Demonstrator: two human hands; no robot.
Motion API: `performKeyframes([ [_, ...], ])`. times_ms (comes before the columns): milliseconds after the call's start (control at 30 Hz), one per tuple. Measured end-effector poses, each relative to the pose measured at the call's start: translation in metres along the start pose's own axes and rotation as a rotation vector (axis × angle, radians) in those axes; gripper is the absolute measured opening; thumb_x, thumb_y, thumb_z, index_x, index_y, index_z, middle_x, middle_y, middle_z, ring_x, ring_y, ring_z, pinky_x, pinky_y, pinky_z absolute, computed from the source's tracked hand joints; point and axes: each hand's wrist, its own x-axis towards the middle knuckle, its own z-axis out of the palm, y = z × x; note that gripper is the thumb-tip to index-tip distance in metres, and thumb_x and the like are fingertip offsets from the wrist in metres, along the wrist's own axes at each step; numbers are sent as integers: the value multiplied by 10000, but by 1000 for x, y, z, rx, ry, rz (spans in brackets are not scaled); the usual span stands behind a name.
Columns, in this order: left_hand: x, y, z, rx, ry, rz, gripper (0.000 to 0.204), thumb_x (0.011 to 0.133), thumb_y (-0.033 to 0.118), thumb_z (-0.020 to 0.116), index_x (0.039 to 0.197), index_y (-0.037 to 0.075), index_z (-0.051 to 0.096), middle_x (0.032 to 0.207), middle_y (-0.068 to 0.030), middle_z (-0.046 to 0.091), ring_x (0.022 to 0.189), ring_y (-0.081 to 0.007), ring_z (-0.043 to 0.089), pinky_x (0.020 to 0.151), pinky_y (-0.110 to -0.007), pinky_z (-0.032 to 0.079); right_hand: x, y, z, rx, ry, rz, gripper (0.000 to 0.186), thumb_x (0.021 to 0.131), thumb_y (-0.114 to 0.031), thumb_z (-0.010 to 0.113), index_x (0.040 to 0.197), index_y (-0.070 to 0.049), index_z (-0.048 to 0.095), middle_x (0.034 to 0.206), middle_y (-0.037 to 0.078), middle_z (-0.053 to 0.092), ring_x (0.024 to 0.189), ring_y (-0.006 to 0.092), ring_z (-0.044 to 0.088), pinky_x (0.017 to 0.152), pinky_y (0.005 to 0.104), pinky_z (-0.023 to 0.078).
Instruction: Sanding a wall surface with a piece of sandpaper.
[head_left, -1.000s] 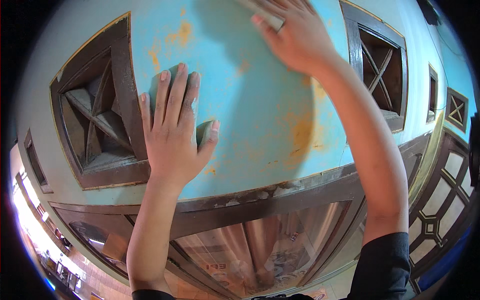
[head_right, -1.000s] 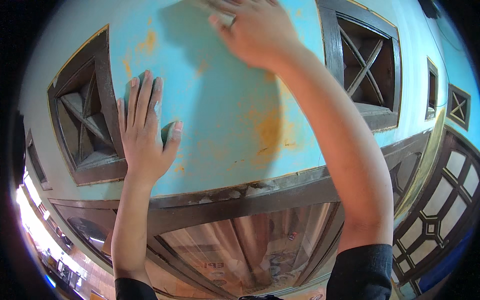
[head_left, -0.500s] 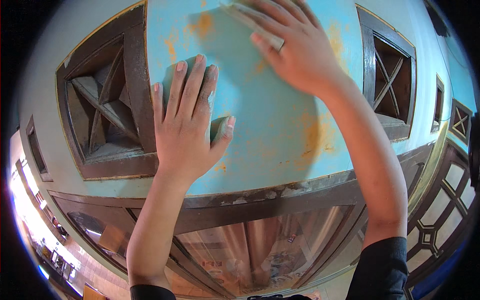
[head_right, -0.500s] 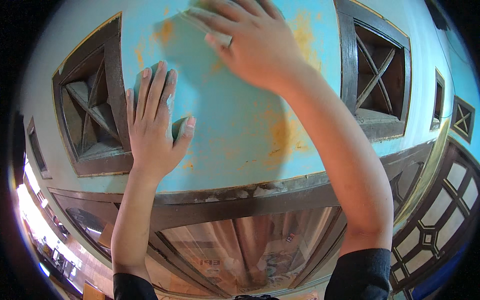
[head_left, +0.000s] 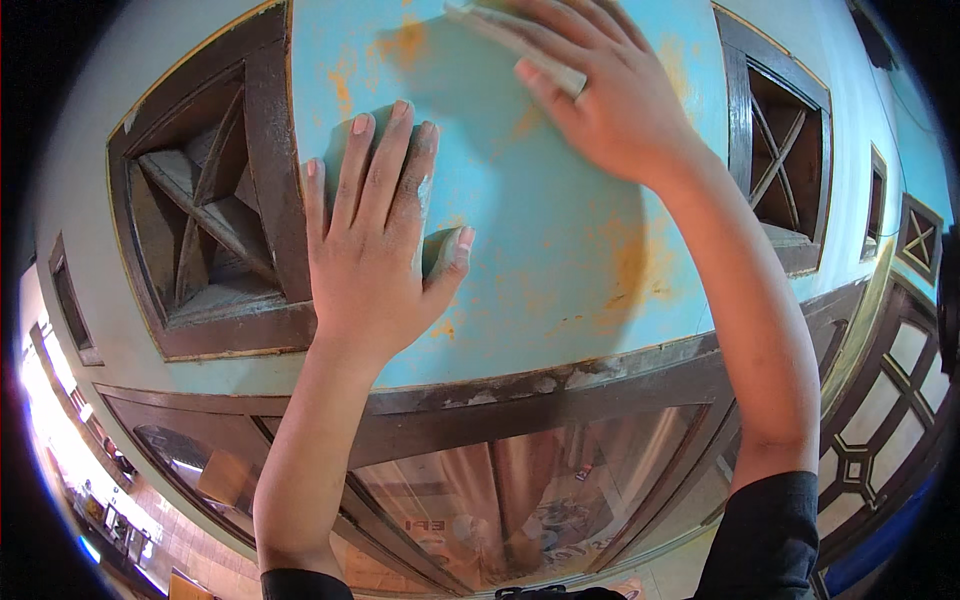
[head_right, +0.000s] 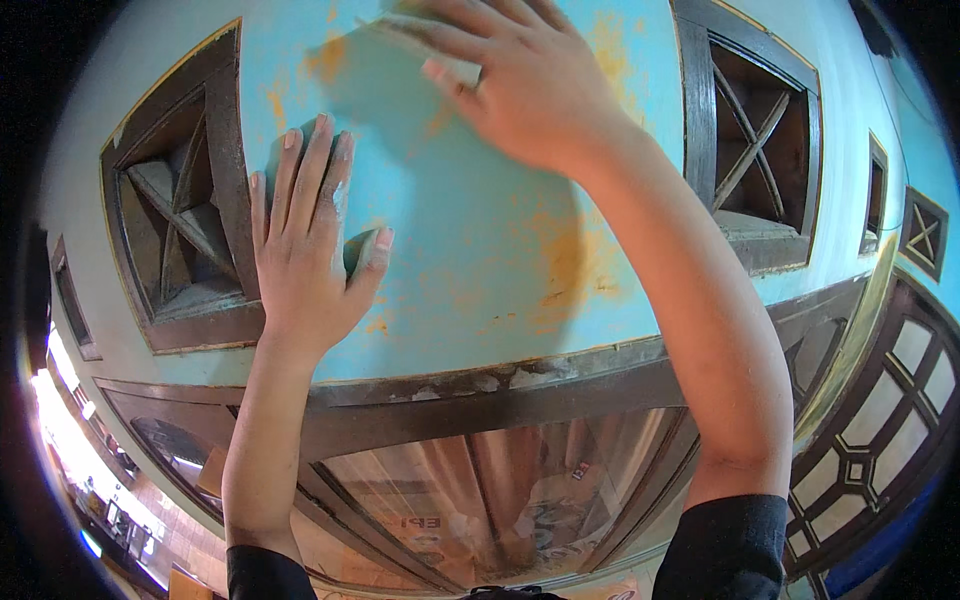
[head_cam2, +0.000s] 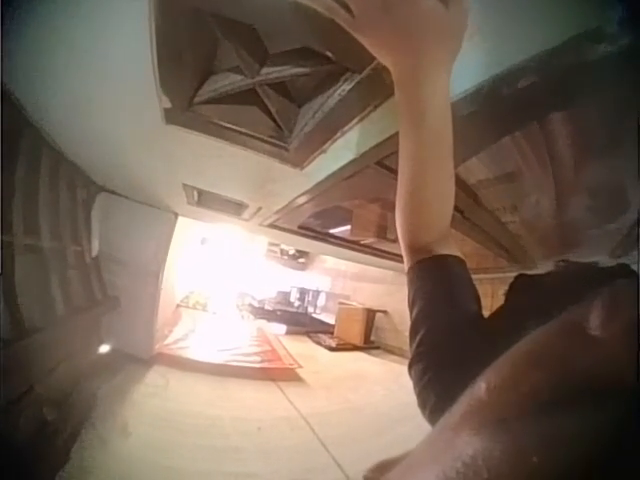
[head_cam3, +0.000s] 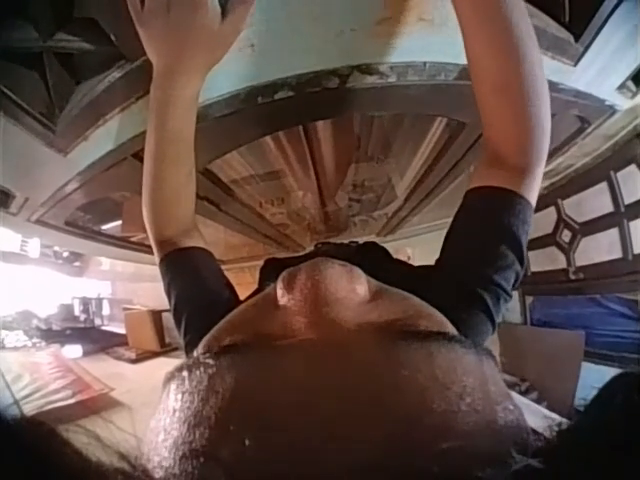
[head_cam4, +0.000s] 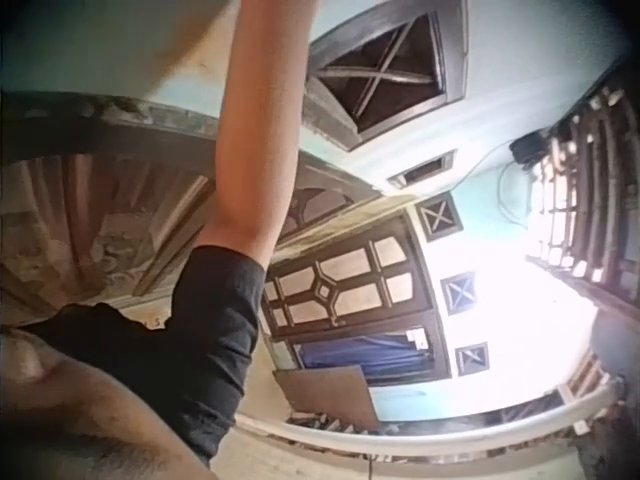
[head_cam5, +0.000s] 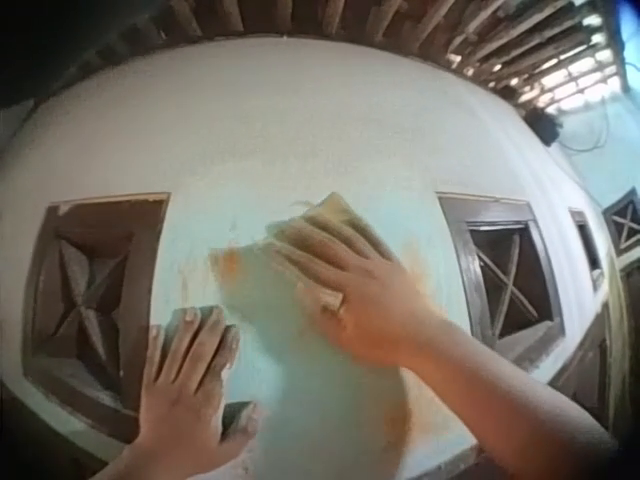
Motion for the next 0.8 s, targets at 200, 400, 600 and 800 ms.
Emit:
performKeyframes([
  [200,-1,-2,-2,13,-4,5,714,862,411,635,1481,111,447,1604,-59,315,1499,-291,246,1181,-606,160,-5,-9,3,2,-6,66,482,1009,-274,461,1478,-160,461,1509,105,454,1439,331,346,1212,490,222],
  [400,-1,0,0,-2,-9,6,728,854,417,646,1482,108,446,1603,-60,313,1503,-288,239,1184,-604,155,-5,8,-3,14,37,179,522,987,-278,492,1495,-176,437,1518,101,441,1450,331,326,1210,508,217],
  [600,3,4,-1,-22,-14,7,738,845,418,657,1478,101,448,1605,-59,309,1503,-291,237,1186,-603,144,-15,32,50,-411,462,-434,549,962,-246,510,1500,-174,426,1540,110,413,1458,331,314,1211,522,205],
  [800,-1,-1,-2,8,-27,-6,758,837,414,661,1490,108,430,1609,-62,303,1504,-296,234,1187,-602,138,-2,-9,-4,11,101,295,446,990,-205,479,1424,-112,523,1476,139,487,1404,367,382,1185,505,253],
])
